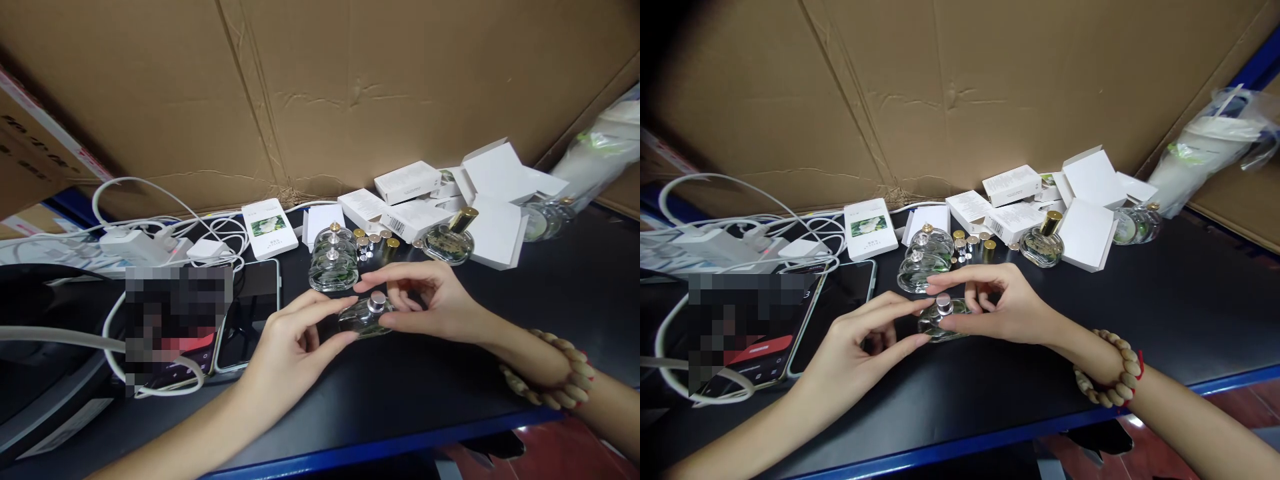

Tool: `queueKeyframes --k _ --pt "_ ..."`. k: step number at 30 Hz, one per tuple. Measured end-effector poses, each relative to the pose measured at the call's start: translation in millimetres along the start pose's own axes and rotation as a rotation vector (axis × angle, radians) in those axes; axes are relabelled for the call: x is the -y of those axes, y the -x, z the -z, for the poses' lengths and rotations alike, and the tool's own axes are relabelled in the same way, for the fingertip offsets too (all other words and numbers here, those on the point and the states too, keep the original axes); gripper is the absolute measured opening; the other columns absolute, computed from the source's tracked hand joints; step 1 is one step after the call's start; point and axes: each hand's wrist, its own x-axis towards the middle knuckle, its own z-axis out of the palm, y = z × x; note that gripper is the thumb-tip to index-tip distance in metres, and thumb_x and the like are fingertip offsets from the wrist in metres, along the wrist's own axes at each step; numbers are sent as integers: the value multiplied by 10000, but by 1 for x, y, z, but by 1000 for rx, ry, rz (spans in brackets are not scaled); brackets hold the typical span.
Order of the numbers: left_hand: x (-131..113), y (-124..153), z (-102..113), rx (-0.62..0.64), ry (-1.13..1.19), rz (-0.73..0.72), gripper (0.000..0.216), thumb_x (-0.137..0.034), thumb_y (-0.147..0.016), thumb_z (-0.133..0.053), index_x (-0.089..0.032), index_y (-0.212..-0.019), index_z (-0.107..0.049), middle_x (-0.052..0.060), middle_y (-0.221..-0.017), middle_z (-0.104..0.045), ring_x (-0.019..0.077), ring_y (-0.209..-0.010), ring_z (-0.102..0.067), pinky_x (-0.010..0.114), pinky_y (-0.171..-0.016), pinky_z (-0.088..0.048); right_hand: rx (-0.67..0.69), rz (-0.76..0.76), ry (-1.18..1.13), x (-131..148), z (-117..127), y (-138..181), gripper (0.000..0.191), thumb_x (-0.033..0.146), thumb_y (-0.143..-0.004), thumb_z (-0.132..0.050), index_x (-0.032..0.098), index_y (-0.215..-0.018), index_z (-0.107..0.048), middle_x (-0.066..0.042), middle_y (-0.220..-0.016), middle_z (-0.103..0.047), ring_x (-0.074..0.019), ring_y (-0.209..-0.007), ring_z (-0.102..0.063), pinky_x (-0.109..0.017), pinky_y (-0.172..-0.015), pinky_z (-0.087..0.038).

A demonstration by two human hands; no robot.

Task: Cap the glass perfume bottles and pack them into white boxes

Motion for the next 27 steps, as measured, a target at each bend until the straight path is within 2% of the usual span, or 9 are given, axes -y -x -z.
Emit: queueKeyframes --k 4,7,10,14,16,20,24,27 --pt "-4 -2 0 40 147 180 272 -201 -699 -672 -207 -967 -717 -17 -781 -543 0 -392 -384 141 -356 -315 -46 -12 -14 -1 0 -1 142 140 -671 -728 173 -808 -732 -40 -775 -690 -13 -425 -356 -174 -363 -259" --pt "-5 -4 0 62 231 267 279 -213 -674 -678 -209 -950 -720 -20 -807 -532 -13 -372 -383 143 -350 -308 -101 -8 -60 -3 -4 -2 106 129 -613 -770 182 -691 -722 7 -681 -621 -10 -433 -383 -160 -368 -273" --pt "-5 -4 0 50 270 294 273 -212 -654 -689 -215 -925 -723 -25 -806 -536 -18 -367 -389 141 -354 -306 -92 -32 -129 -5 -4 -3 224 108 -592 -780 210 -784 -724 39 -692 -593 7 -424 -358 -150 -379 -290" --pt "-6 -3 1 66 322 347 265 -214 -643 -693 -206 -908 -714 -25 -793 -566 -10 -353 -416 140 -347 -306 13 -136 -219 -3 2 -3 442 108 -605 -774 232 -1018 -676 0 -879 -682 14 -416 -383 -139 -392 -372" --pt "-6 -3 1 96 335 380 290 -221 -655 -688 -194 -944 -700 -46 -668 -562 6 -345 -421 138 -357 -312 56 -163 -243 -2 5 -2 403 129 -654 -746 228 -1036 -667 -22 -924 -702 4 -412 -432 -135 -379 -402" --pt "-7 -2 -1 142 294 407 378 -209 -680 -673 -160 -1054 -654 -111 -389 -435 36 -327 -392 133 -382 -307 103 -167 -213 -2 6 -2 149 206 -731 -699 185 -878 -716 -38 -810 -717 -21 -398 -480 -130 -332 -379" --pt "-5 -2 -2 120 257 369 375 -219 -679 -683 -162 -1048 -651 -105 -392 -458 42 -338 -395 139 -392 -319 67 -150 -234 -3 5 -2 125 234 -790 -647 204 -881 -727 -41 -827 -721 -13 -381 -478 -133 -339 -371" --pt "-4 -2 -2 125 261 360 365 -227 -718 -650 -171 -1078 -640 -107 -392 -448 47 -340 -399 144 -401 -335 88 -130 -232 -4 7 -2 134 225 -806 -631 215 -898 -728 -32 -804 -716 -11 -386 -484 -132 -357 -377"
